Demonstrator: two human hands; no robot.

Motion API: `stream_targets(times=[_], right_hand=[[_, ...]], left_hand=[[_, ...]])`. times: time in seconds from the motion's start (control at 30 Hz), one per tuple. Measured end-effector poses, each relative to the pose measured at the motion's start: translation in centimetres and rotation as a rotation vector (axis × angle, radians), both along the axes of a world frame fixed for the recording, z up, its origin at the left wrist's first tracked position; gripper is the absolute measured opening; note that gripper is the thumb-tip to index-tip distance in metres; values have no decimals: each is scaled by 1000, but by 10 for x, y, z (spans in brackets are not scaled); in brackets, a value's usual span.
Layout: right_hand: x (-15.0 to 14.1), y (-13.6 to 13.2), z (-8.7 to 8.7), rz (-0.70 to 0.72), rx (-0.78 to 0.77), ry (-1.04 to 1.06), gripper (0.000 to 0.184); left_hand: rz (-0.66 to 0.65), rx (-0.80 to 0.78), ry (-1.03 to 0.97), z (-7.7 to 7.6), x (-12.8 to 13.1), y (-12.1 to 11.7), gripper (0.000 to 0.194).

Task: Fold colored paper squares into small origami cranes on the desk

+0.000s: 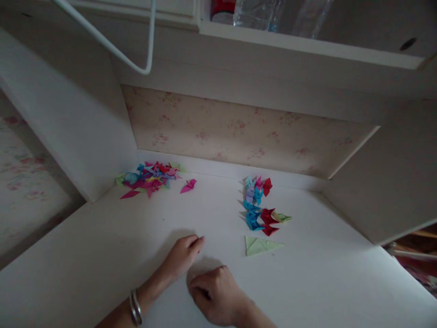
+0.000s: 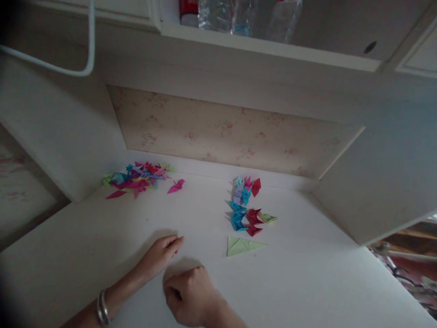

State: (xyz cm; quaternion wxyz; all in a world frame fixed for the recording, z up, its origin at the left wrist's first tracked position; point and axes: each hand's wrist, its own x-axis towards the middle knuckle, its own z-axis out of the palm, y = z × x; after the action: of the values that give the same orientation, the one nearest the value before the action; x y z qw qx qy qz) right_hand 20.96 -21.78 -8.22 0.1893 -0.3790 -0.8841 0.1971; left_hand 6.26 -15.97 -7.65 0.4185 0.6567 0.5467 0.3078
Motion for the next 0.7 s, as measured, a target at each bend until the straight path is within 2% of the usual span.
stream_targets(times=[0.1,0.2,0.37,0.43,0.47,0.53,0.57,0.63,0.7], right_hand=[[-2,2,1,-24,-101,73,16],[-4,2,2,-80,-250,202,19],[-8,12,7,-274,-648,510,17],[-10,29,13,-378,-715,682,19],[-12,42,18,-429,-691,749,22],[-16,73,26,-509,-527,758,26],[-19,91,29,-537,-416,678,27],[-28,128,32,-548,-172,384,32],[-40,162,30,-529,-76,268,29]], left_hand=[[19,9,-51,0,0,1,43],[-18,-1,-76,0,0,3,45],[0,-15,-143,-2,-5,7,46],[-2,-26,-192,-2,-7,9,45],[-14,-33,-211,-1,-8,10,45],[-33,-51,-224,-1,-10,12,45],[-32,-60,-217,-1,-10,13,45],[-21,-74,-196,-1,-11,14,45],[-16,-80,-189,-2,-11,14,45]])
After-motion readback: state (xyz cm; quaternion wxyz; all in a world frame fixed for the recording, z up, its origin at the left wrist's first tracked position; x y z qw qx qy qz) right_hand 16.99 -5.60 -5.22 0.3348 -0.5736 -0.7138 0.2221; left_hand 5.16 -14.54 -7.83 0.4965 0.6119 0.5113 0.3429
